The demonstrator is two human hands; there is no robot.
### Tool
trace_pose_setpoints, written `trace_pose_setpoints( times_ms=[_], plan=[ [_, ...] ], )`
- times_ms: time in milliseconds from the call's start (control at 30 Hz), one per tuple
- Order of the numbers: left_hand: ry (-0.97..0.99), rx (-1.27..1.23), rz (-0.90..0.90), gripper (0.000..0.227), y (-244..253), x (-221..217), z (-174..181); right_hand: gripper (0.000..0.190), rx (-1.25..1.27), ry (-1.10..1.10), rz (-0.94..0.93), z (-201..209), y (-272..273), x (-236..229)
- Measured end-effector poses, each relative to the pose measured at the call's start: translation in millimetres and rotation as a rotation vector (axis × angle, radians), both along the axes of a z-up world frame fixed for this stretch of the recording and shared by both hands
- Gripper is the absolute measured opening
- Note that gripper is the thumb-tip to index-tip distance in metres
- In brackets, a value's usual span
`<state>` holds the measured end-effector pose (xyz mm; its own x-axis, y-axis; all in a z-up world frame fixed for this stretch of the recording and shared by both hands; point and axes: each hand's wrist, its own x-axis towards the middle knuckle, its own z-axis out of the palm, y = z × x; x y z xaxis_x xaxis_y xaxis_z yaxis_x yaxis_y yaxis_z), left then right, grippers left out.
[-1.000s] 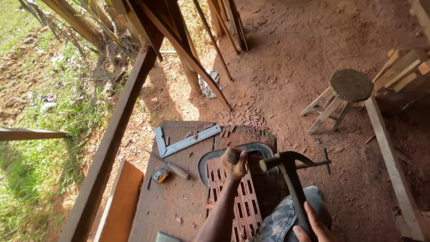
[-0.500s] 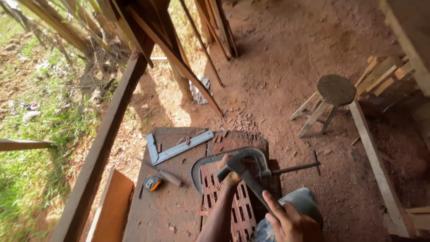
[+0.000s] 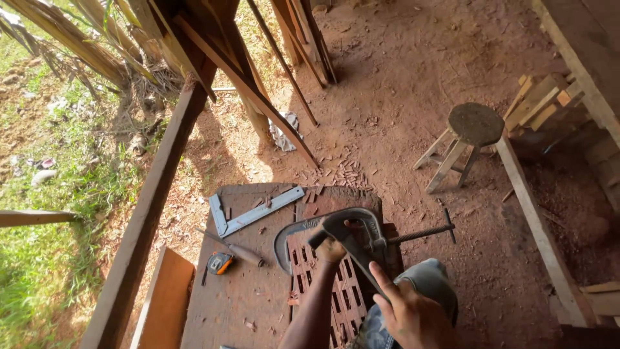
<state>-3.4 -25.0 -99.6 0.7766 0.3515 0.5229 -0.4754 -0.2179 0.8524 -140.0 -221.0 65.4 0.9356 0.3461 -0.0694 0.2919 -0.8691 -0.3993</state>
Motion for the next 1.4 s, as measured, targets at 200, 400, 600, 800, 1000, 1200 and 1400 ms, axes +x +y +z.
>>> trace_pose_setpoints(
  times_ms=[200,400,600,800,1000,1200,1400],
  plan=[
    [-0.117,-0.069,-0.197,0.012,-19,-60,39,0.069,0.284,-0.231,-0.057,-41,-51,-36],
    [0.202,-0.027,0.003,0.031,6,52,43,0.064,0.125,0.05,-0.321,-1,-57,-32],
    [0.759,-0.157,0.048,0.032,9,100,73,0.064,0.167,0.056,-0.338,-18,-51,-23],
    [0.72,-0.047,0.215,0.045,9,87,69,0.061,0.046,-0.043,-0.357,-18,-44,-30],
    [0.553,-0.195,0.027,0.049,5,46,71,0.064,0.11,-0.11,-0.292,-35,-55,-35],
    [0.295,-0.457,-0.093,0.038,27,2,123,0.068,0.113,-0.19,-0.263,-27,-52,-42],
    [0.37,-0.252,-0.036,0.035,24,24,145,0.066,0.164,-0.268,-0.21,-41,-55,-39]
  ],
)
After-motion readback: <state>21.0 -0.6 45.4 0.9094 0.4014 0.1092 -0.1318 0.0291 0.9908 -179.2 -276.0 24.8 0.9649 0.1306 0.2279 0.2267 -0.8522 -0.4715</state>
